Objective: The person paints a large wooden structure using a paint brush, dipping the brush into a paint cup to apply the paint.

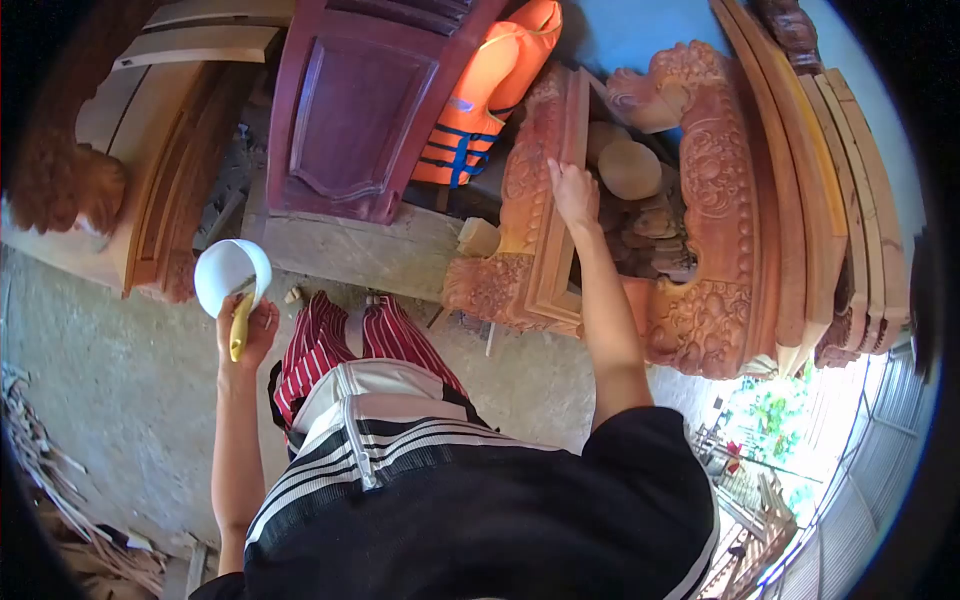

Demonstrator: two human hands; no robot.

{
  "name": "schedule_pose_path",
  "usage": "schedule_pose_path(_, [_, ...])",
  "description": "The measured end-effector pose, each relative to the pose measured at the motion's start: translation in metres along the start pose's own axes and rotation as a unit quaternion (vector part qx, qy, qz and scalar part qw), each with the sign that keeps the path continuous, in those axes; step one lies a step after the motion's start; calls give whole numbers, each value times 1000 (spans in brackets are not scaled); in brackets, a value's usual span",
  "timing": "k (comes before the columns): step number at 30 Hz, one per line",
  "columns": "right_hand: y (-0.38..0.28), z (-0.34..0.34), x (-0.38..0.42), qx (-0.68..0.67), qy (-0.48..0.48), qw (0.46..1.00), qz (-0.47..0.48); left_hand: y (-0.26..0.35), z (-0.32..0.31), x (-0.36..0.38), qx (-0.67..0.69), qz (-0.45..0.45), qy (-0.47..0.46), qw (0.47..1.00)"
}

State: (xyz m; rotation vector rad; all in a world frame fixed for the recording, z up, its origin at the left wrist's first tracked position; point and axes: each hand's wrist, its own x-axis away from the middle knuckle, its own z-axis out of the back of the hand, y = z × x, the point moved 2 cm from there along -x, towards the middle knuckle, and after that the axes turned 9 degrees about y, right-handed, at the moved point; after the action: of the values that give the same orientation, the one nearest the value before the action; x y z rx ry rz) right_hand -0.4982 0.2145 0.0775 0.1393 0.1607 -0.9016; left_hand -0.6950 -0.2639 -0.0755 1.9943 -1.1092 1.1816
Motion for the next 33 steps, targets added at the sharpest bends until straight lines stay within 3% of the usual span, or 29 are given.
schedule_pose_path(1, [-7, 11, 13, 3, 0, 1000, -6, 13, -6, 0, -6, -9, -4, 1000])
schedule_pose_path(3, [-24, 26, 53, -55, -95, 991, -79, 37, -11, -10, -36, -17, -17, 999])
schedule_pose_path(7, [-33, 30, 121, 19, -198, 980, -29, 60, -12, -32, -32, 36, 5, 999])
schedule_pose_path(8, [-28, 28, 119, 20, -194, 980, -36, 61, -13, -35, -23, 53, 24, 998])
schedule_pose_path(10, [-12, 21, 110, -35, -279, 959, -30, 61, -19, -37, -26, 73, 59, 995])
schedule_pose_path(13, [-9, 28, 49, -17, -234, 971, 39, 53, -29, -42, -39, 72, 76, 994])
schedule_pose_path(15, [22, -2, -1, -26, -184, 982, 9, 46, -33, -45, -44, 67, 53, 995])
schedule_pose_path(17, [39, -29, -47, -8, -136, 988, 68, 36, -42, -41, -24, 75, 17, 997])
schedule_pose_path(20, [43, -45, -107, -14, -94, 995, 34, 23, -44, -39, -11, 63, 16, 998])
schedule_pose_path(23, [45, -58, -158, 23, -76, 997, 2, 9, -47, -33, -1, 32, 35, 999])
schedule_pose_path(27, [56, -77, -211, 24, -56, 998, 32, -7, -48, -28, 19, 23, 81, 996])
schedule_pose_path(30, [71, -96, -234, 1, 73, 993, 97, -20, -61, -24, 9, 23, 130, 991])
schedule_pose_path(31, [69, -94, -234, -1, 67, 993, 97, -25, -68, -24, 20, 26, 134, 990])
schedule_pose_path(33, [59, -81, -223, 61, -89, 985, 134, -32, -76, -26, 26, 32, 145, 989])
